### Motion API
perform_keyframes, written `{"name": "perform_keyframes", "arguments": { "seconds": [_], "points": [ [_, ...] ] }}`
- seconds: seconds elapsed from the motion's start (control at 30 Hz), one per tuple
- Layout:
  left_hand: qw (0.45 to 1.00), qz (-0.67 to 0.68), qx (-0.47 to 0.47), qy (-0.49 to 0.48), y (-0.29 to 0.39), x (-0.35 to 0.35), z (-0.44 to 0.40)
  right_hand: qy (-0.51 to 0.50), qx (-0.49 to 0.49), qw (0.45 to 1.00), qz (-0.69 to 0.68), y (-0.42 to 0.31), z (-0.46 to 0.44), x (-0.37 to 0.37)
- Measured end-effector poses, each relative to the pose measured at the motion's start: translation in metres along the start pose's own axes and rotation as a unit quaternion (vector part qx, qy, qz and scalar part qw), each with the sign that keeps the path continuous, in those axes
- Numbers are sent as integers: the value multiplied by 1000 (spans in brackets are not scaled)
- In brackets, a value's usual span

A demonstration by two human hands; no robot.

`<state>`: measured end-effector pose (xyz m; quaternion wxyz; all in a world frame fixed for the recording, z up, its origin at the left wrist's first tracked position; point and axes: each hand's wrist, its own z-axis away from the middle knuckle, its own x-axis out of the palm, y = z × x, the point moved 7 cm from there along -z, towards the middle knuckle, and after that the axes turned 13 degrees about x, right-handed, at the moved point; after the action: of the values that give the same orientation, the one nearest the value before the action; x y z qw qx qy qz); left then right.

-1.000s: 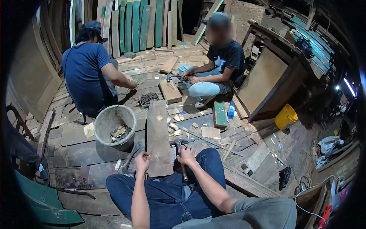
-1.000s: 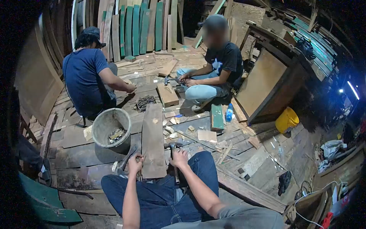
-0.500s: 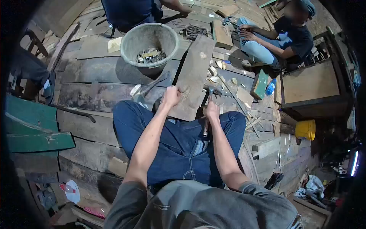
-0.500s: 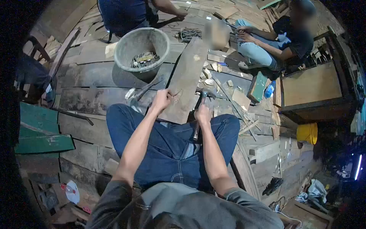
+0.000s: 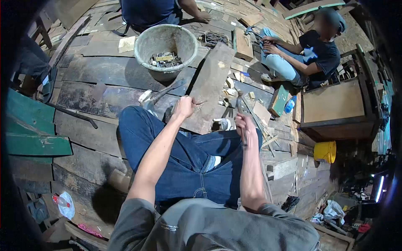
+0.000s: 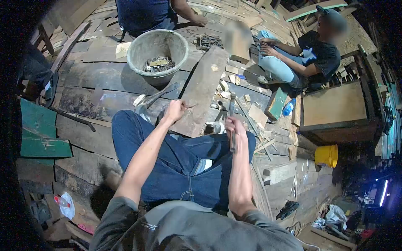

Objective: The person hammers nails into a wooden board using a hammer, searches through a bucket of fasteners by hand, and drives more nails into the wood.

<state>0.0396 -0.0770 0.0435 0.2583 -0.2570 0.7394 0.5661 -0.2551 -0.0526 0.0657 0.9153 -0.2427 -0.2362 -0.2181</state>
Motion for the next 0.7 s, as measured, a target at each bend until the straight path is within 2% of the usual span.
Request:
{"name": "perform_keyframes", "arguments": {
  "seconds": [0.03, 0.07, 0.1, 0.13, 0.17, 0.2, 0.23, 0.3, 0.4, 0.47, 0.53, 0.67, 0.7],
  "points": [
    [1000, -3, -6, 5, 3, -7, -1, 5, -12, 999, 32, 6, 13, 2],
    [1000, -5, -11, 7, 5, -9, 2, -13, -34, 999, 28, 14, 28, 7],
    [998, -33, 9, 57, 7, -14, 2, -30, -58, 998, 22, 21, 44, 12],
    [998, -30, 3, 54, 6, -12, 3, -46, -85, 995, 16, 25, 55, 12],
    [998, -29, 1, 51, 4, -12, 1, -61, -47, 996, 49, 36, 42, 1],
    [999, -26, 0, 45, 7, -14, 1, 88, -65, 976, 190, 41, 52, 11],
    [998, -23, 29, 53, 9, -14, 0, 103, -50, 969, 218, 44, 47, 6],
    [998, -30, 31, 49, 8, -10, 0, 109, -18, 961, 254, 43, 47, 10],
    [998, -24, 25, 45, 4, -6, 2, 142, -28, 950, 277, 52, 38, 16],
    [999, -29, 16, 44, 1, -7, 5, 166, -82, 942, 282, 49, 56, 36],
    [998, -38, 16, 38, 3, -10, 4, 125, -114, 948, 271, 43, 59, 39],
    [998, -60, 6, 26, 4, -9, 0, -109, -145, 969, 166, 37, 82, 80],
    [998, -48, 10, 28, 4, -9, 0, -137, -121, 968, 173, 38, 86, 85]
  ]
}}
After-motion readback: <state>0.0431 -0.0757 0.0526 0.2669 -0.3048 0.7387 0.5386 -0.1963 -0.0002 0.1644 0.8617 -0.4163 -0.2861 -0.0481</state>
